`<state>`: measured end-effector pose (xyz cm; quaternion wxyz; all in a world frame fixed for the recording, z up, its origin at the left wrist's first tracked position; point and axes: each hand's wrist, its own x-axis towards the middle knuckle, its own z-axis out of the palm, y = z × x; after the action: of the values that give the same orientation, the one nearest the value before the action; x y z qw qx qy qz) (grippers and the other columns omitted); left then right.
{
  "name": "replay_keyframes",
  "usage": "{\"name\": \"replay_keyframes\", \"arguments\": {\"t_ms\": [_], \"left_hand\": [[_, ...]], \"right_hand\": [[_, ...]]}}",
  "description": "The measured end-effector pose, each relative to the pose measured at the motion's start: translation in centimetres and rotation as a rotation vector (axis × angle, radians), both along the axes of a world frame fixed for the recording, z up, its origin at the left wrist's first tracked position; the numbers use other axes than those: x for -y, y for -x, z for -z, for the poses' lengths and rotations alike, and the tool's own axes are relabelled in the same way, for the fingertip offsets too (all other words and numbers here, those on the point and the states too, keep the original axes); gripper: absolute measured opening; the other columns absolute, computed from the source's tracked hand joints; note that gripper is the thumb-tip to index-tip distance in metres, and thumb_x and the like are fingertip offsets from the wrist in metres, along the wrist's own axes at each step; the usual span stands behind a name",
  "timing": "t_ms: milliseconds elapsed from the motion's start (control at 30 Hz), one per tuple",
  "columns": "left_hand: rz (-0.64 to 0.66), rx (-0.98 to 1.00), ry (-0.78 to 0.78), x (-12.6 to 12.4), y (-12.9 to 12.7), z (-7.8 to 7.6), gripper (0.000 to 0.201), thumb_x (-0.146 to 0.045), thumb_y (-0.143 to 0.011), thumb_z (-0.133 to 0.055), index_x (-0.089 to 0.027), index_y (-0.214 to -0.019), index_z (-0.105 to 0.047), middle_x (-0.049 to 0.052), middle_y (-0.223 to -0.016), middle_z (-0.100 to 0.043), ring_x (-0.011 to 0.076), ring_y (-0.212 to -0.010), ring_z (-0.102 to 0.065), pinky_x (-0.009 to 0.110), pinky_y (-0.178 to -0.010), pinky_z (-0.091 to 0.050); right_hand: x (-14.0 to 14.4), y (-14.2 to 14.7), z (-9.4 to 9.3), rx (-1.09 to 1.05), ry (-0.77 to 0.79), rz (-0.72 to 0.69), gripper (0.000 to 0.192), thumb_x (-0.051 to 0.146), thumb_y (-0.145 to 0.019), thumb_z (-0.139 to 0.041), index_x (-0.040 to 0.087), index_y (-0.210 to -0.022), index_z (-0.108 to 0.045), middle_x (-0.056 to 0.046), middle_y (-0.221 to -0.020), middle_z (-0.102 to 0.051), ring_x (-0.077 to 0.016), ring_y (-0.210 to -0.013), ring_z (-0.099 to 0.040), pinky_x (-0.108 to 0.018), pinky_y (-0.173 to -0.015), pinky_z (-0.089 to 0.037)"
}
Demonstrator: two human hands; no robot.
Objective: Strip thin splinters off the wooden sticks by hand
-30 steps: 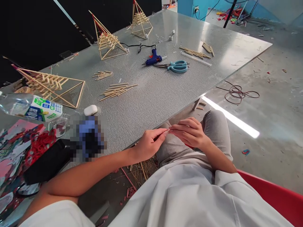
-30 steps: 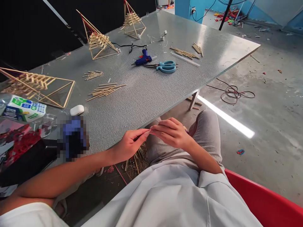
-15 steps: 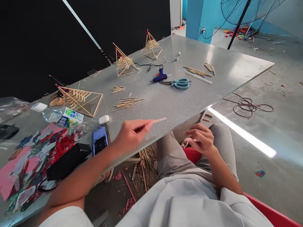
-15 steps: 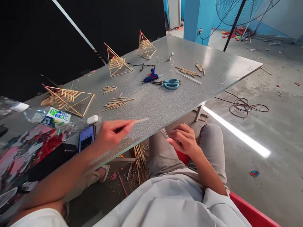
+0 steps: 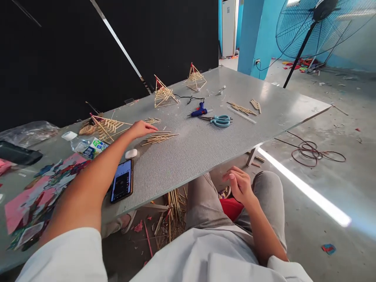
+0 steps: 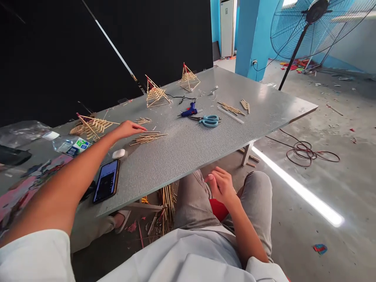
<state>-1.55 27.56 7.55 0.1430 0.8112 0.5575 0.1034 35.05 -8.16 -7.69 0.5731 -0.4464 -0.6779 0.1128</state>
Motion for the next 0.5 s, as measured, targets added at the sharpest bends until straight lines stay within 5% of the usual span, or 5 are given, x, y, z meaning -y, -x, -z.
{"name": "replay_keyframes", "arguments": {"t_ms": [133,333,500], "left_hand": [[-0.078,-0.063,-0.122,0.3,-0.6,1.0,0.041,-0.041,-0.087,-0.07,-0.014,-0.112,-0.088,0.007,-0.071,-0.073,0.0247,-0.076,-0.066,0.034,-0.08,-0.05],[0.155,-0.308,-0.23,2.5,-0.1,1.6,0.054,-0.042,-0.097,-0.063,-0.023,-0.147,-0.073,0.012,-0.136,-0.075,0.0285,-0.114,-0.07,0.037,-0.104,-0.052],[-0.057,-0.433,-0.237,-0.8,1.4,-0.6,0.052,-0.023,-0.103,-0.05,-0.013,-0.151,-0.067,0.02,-0.142,-0.072,0.0377,-0.127,-0.068,0.045,-0.106,-0.054]], "right_hand": [[0.2,-0.3,0.3,-0.044,0.009,0.014,0.056,0.039,-0.119,-0.034,0.023,-0.08,-0.071,-0.004,-0.065,-0.064,-0.0208,-0.068,-0.061,-0.037,-0.07,-0.053],[-0.2,0.1,0.9,-0.071,0.022,-0.042,0.051,0.032,-0.118,-0.036,0.023,-0.081,-0.069,-0.004,-0.065,-0.065,-0.0209,-0.071,-0.065,-0.035,-0.07,-0.052],[-0.5,1.5,1.6,-0.119,0.11,0.013,0.021,0.038,-0.114,-0.052,0.024,-0.111,-0.067,-0.003,-0.077,-0.078,-0.0167,-0.059,-0.067,-0.029,-0.058,-0.051]]}}
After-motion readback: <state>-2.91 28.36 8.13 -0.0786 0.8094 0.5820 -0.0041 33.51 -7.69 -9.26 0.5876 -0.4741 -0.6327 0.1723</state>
